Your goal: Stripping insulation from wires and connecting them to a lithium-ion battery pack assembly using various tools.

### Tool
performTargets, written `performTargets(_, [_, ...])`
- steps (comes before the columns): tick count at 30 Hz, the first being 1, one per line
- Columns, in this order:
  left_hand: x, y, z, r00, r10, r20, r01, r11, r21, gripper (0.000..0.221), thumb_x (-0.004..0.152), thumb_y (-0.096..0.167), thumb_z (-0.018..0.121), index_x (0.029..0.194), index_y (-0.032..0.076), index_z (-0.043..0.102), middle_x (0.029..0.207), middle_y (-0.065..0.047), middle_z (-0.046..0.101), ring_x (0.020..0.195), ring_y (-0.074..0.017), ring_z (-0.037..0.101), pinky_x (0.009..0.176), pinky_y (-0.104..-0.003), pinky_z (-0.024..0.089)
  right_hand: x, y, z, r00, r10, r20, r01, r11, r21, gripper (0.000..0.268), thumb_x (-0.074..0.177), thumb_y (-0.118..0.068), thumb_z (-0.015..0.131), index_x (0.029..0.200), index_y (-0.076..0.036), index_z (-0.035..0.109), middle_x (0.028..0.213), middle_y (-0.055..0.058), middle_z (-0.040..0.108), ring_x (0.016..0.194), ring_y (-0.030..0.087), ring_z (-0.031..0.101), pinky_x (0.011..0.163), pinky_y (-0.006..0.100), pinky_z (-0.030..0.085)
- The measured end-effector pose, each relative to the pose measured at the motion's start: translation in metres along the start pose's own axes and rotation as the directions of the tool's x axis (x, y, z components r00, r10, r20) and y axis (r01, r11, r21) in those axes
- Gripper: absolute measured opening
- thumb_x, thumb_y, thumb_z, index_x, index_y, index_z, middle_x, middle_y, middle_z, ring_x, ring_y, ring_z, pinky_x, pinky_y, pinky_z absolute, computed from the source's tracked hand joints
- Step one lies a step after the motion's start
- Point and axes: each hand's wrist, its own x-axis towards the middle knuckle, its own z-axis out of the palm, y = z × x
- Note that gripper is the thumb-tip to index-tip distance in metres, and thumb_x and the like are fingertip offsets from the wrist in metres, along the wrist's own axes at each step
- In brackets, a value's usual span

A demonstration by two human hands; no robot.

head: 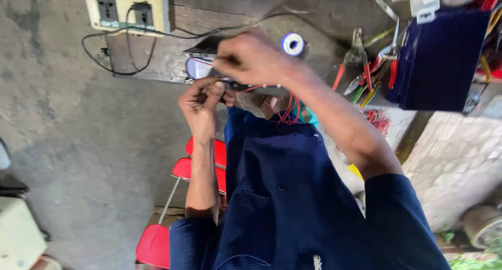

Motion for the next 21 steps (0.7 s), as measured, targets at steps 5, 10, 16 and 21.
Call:
performTargets(5, [0.011,0.015,0.005,0.987,-0.158,0.026,0.158,0.987,0.024,0.008,0.096,0.008,0.07,0.097,0.001,0.065,0.064,-0.014,0.067,0.054,-0.0186,0.068,0.05,-0.028,0.059,-0.005,-0.005,-0.041,0.97,-0.244,0.011,0.243,0.968,0.062,0.016,0.101,-0.006,0.071,0.117,-0.002,0.069,0.11,0.012,0.07,0.095,0.03,0.07,0.082,0.043,0.054])
performTargets(10, [0.023,0.018,0.001,0.976,-0.119,0.181,0.111,0.992,0.054,0.004,0.1,0.003,0.064,0.096,0.002,0.063,0.069,-0.011,0.066,0.061,-0.0179,0.07,0.061,-0.029,0.062,0.002,-0.013,-0.047,0.938,-0.336,0.085,0.343,0.935,-0.089,0.024,0.11,-0.027,0.062,0.118,-0.007,0.072,0.116,0.007,0.069,0.099,0.027,0.07,0.081,0.04,0.053])
performTargets(16, [0.032,0.013,-0.01,0.962,-0.15,0.229,0.127,0.986,0.11,0.005,0.097,-0.003,0.066,0.101,0.001,0.065,0.076,-0.009,0.066,0.065,-0.0199,0.074,0.067,-0.031,0.066,0.011,-0.007,-0.039,0.896,-0.419,0.146,0.44,0.881,-0.172,0.017,0.11,-0.019,0.061,0.103,-0.006,0.07,0.099,0.006,0.068,0.086,0.029,0.058,0.068,0.043,0.047])
performTargets(21, [0.036,0.007,-0.008,0.978,0.057,0.202,-0.084,0.989,0.124,0.001,0.095,-0.005,0.071,0.094,-0.004,0.072,0.066,-0.018,0.072,0.061,-0.0194,0.074,0.052,-0.029,0.059,0.013,-0.002,-0.031,0.96,-0.251,0.124,0.254,0.967,-0.008,0.018,0.101,-0.011,0.071,0.087,-0.004,0.063,0.078,0.012,0.06,0.074,0.034,0.062,0.065,0.046,0.051])
